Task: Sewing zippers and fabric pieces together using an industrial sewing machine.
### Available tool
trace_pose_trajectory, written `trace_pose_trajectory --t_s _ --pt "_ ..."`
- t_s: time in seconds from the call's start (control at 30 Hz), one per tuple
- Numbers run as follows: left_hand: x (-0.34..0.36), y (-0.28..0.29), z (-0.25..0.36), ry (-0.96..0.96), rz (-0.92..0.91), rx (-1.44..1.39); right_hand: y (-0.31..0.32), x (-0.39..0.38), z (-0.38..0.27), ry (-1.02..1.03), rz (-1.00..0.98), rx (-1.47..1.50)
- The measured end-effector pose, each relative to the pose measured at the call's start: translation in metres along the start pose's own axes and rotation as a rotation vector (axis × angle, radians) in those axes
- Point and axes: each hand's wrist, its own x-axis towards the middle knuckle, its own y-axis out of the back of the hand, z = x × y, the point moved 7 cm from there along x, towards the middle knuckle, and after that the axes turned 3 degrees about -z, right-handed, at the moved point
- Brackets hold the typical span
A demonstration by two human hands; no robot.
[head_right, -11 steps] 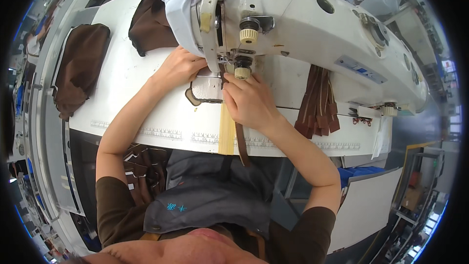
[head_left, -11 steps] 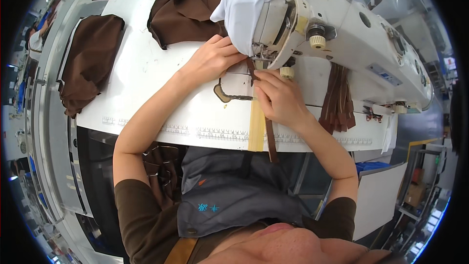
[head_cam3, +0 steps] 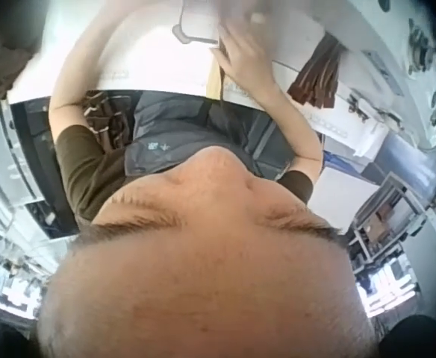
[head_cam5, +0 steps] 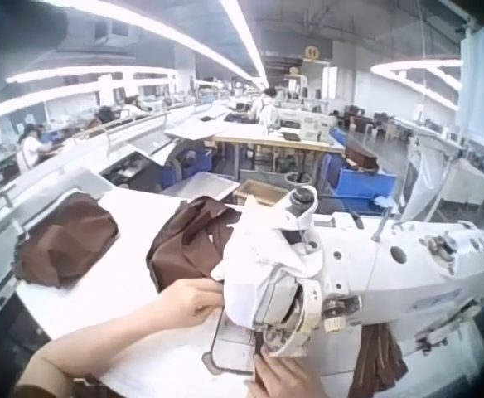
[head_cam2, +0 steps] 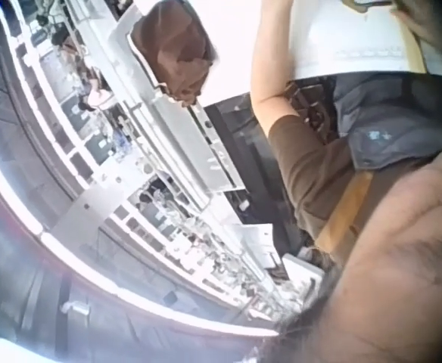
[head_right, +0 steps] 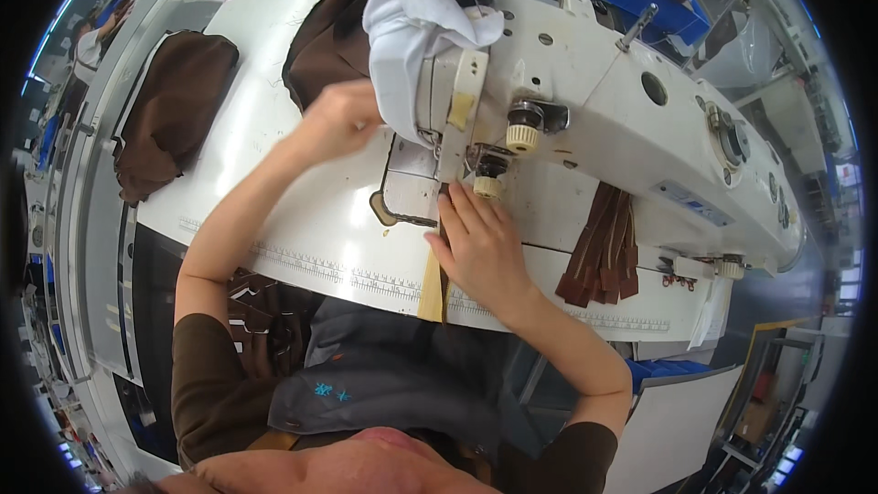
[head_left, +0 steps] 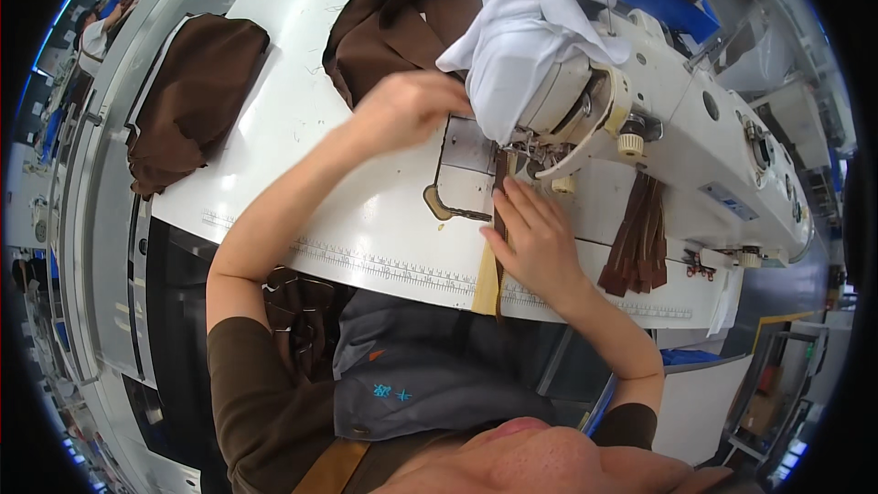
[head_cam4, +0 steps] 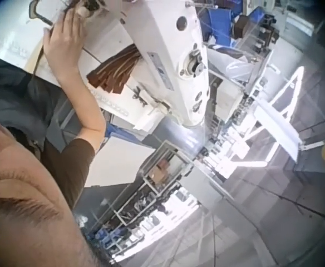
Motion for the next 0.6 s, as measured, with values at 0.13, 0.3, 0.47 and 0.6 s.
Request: trace_pose_trajectory --t_s 0.13,0.3,0.47,0.6 --pt "0.021 0.064 -0.107 0.123 0.007 0.987 -0.002 -0.023 -0.030 0.070 -0.025 -0.064" --pt "0.032 0.104 -0.156 -0.057 -0.185 0.681 -0.004 -0.029 -0.043 0.100 -0.010 0.001" --pt "0.041 0.179 0.025 0.052 -0.067 0.800 0.013 -0.037 -0.036 0.148 0.077 0.100" --pt "-0.024 0.052 0.151 -0.285 -0.392 0.501 0.029 -0.015 -0.019 0.083 0.143 0.018"
